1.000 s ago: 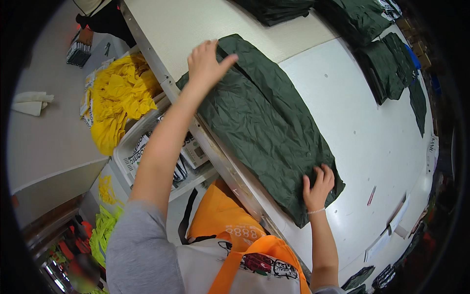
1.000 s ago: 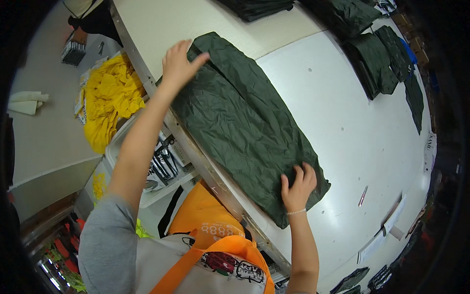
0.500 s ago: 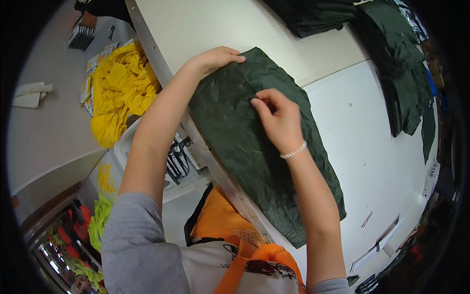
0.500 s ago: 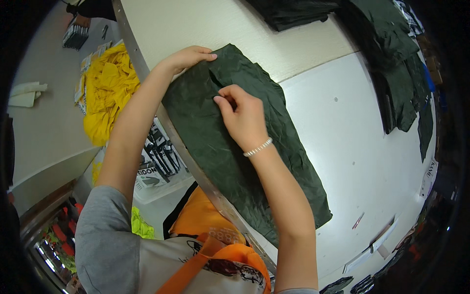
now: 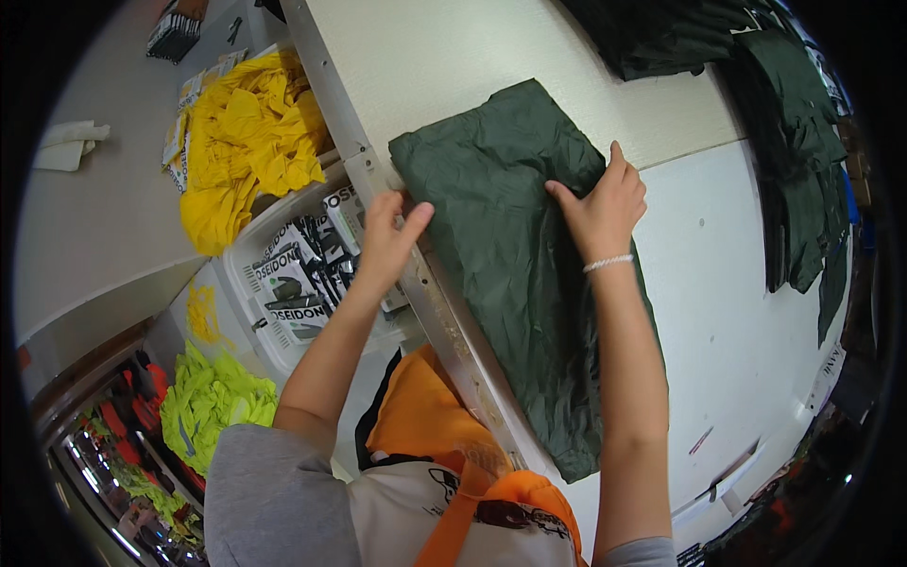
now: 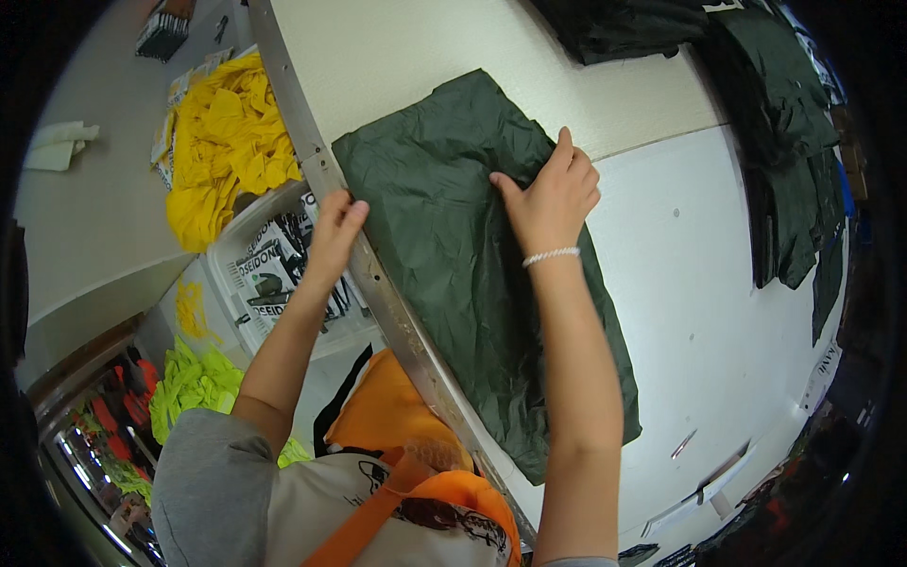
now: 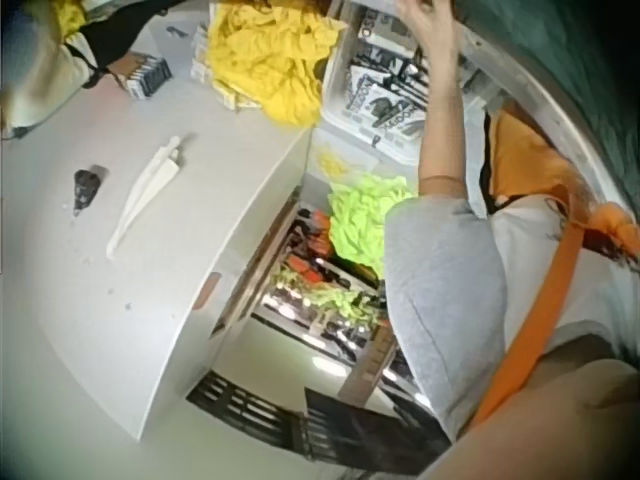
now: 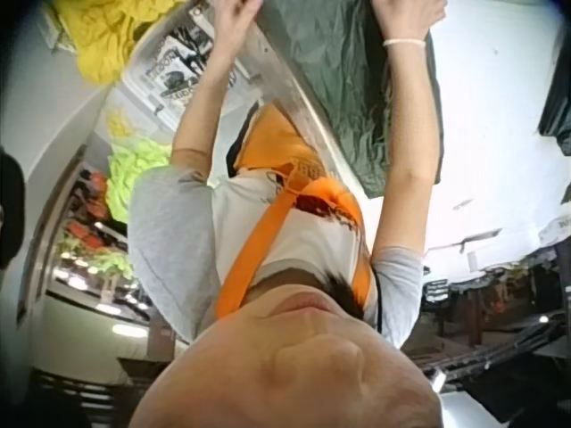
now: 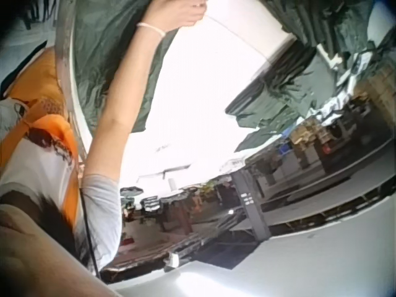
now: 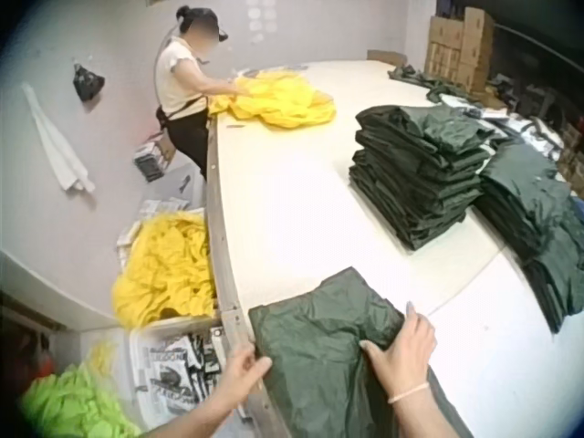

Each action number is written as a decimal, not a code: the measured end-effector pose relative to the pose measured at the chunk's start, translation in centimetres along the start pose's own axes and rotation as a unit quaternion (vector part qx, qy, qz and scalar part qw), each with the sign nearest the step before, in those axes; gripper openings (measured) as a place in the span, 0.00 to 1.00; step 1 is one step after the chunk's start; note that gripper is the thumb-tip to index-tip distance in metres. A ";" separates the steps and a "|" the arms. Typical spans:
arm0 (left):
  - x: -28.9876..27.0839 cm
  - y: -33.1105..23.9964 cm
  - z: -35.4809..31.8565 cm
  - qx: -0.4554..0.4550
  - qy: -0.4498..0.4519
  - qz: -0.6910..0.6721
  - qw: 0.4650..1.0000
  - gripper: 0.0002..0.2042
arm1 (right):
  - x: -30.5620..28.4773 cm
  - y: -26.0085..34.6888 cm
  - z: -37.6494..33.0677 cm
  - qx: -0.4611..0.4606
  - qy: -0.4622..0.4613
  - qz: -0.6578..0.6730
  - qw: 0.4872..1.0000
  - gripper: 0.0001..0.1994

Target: The person folds a green jacket on a white table. They smooth the fabric, fold the sleeves inward, fold the body in half, and then fold it into a compact rectangle before placing it in a stack.

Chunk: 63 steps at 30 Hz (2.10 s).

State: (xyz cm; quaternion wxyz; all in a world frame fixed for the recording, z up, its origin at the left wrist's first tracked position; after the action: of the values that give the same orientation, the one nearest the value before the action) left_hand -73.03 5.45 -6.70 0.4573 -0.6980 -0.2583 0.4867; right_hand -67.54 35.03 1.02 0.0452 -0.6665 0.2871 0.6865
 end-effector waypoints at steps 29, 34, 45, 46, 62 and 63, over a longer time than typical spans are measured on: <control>8.4 -5.3 0.0 -0.095 0.040 -0.388 0.916 0.43 | 2.1 -6.2 6.0 0.068 0.281 0.243 0.926 0.35; 7.4 -6.4 1.0 -0.002 0.008 -0.436 0.900 0.40 | 1.2 -6.3 6.7 0.070 0.301 0.421 0.853 0.45; 0.5 -22.3 -7.6 0.103 0.202 0.129 0.965 0.28 | -16.6 2.0 -4.1 -0.200 0.434 0.019 0.878 0.33; 0.0 -22.7 -8.1 0.071 0.260 0.117 0.956 0.26 | -17.5 3.8 -5.3 -0.212 0.448 -0.071 0.865 0.26; 7.0 -7.9 -0.3 -0.014 0.105 -0.335 0.936 0.08 | -1.2 -8.8 5.6 0.055 0.346 0.297 0.889 0.29; 7.5 -8.5 -0.3 -0.005 0.112 -0.347 0.931 0.08 | -3.6 -7.8 6.5 -0.043 0.225 0.226 0.947 0.27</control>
State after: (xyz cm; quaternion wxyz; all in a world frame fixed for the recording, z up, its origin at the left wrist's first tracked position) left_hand -69.09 15.19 -2.40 0.6200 -0.6175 -0.4337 0.2149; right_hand -69.43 45.61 1.50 -0.2052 -0.7224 0.4033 0.5229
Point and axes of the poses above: each hand's wrist, its own z-axis towards the middle knuckle, its own x-axis out of the palm, y = z × x, the point moved 9 cm from there along z, towards the middle knuckle, and after that the axes turned 12 degrees about y, right-handed, at the moved point
